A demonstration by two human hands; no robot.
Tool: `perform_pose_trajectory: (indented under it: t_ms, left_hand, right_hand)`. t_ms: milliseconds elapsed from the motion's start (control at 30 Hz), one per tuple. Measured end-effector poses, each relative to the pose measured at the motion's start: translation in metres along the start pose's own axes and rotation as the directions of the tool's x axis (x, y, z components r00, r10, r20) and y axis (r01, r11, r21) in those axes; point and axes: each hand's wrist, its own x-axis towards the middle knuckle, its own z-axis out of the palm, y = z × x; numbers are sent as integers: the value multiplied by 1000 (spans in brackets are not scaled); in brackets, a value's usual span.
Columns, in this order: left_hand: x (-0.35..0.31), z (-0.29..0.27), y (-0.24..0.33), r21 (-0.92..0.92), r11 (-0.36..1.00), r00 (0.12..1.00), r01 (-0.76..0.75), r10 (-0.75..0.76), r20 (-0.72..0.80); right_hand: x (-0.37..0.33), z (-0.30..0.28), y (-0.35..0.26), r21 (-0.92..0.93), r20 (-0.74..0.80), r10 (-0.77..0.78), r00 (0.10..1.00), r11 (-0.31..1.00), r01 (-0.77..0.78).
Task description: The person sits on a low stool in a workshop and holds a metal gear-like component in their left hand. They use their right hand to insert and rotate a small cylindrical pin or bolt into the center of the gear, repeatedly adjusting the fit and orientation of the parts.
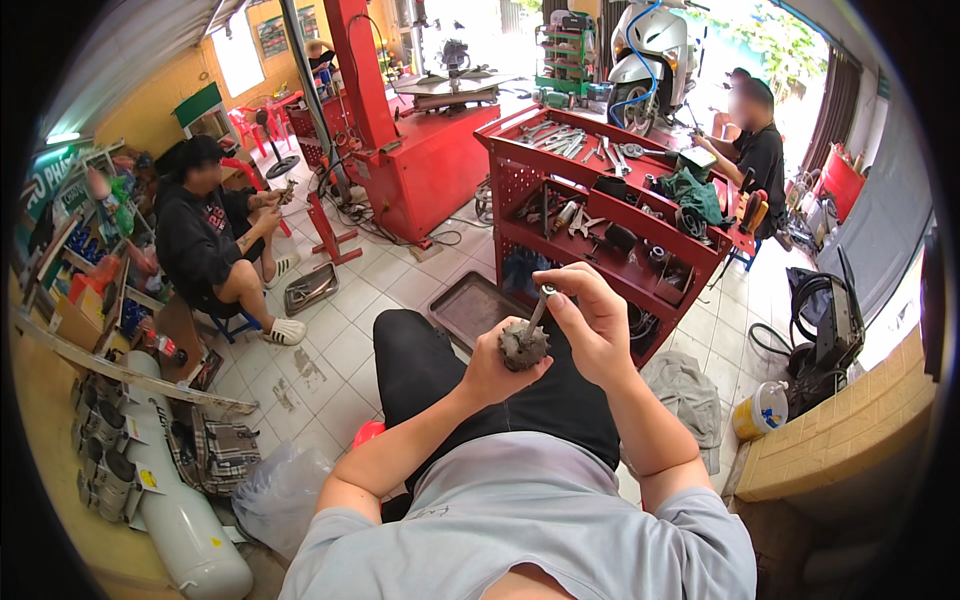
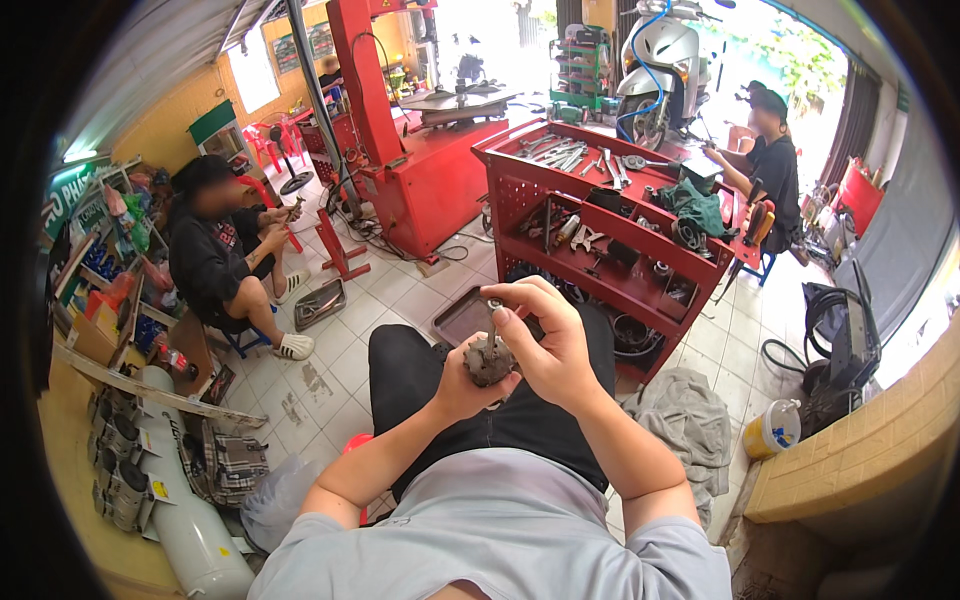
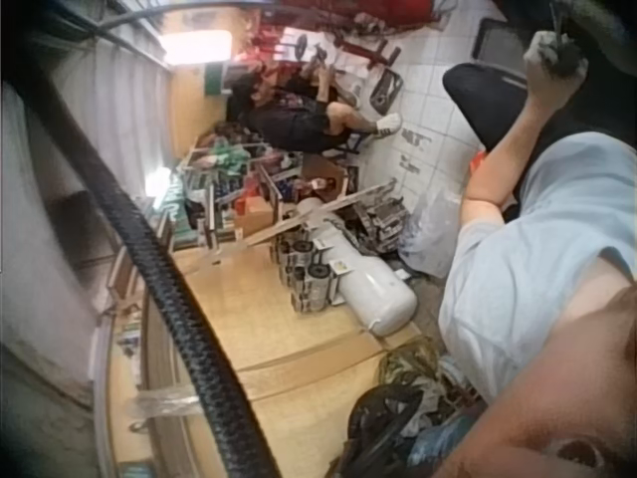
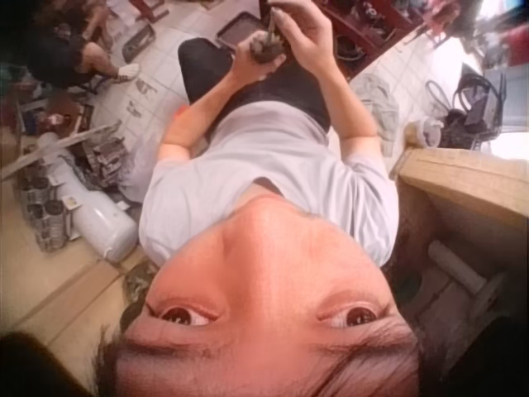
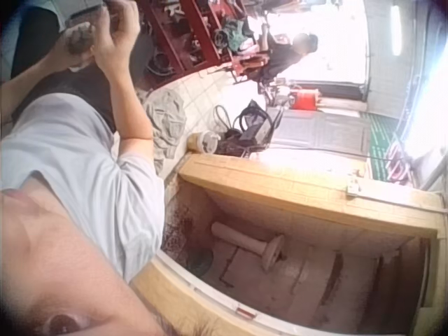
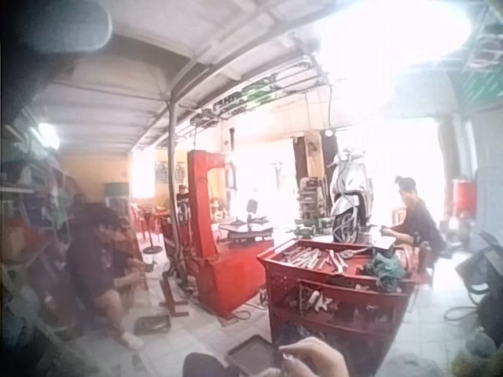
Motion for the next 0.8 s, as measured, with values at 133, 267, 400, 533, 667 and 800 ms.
perform_pose_trajectory:
  t_ms: [133,267,400,533,667,800]
  left_hand:
    - [-2,0,-2,-99,989,994,112,-111,16]
    - [0,2,1,-16,1000,1000,-2,2,0]
    - [-1,1,-4,-47,998,999,44,-44,-1]
    - [-1,1,2,-70,990,992,123,-121,32]
    - [0,0,3,-7,1000,1000,1,-1,0]
    - [-1,0,0,-85,992,995,95,-94,17]
  right_hand:
    - [-1,9,-9,75,-68,9,998,997,-4]
    - [-3,3,-1,5,-33,24,999,1000,-24]
    - [0,7,-3,66,-76,34,997,997,-29]
    - [-3,7,-2,43,-74,31,997,999,-27]
    - [-1,1,1,26,-3,31,1000,999,-31]
    - [0,10,-11,98,-93,5,996,995,4]
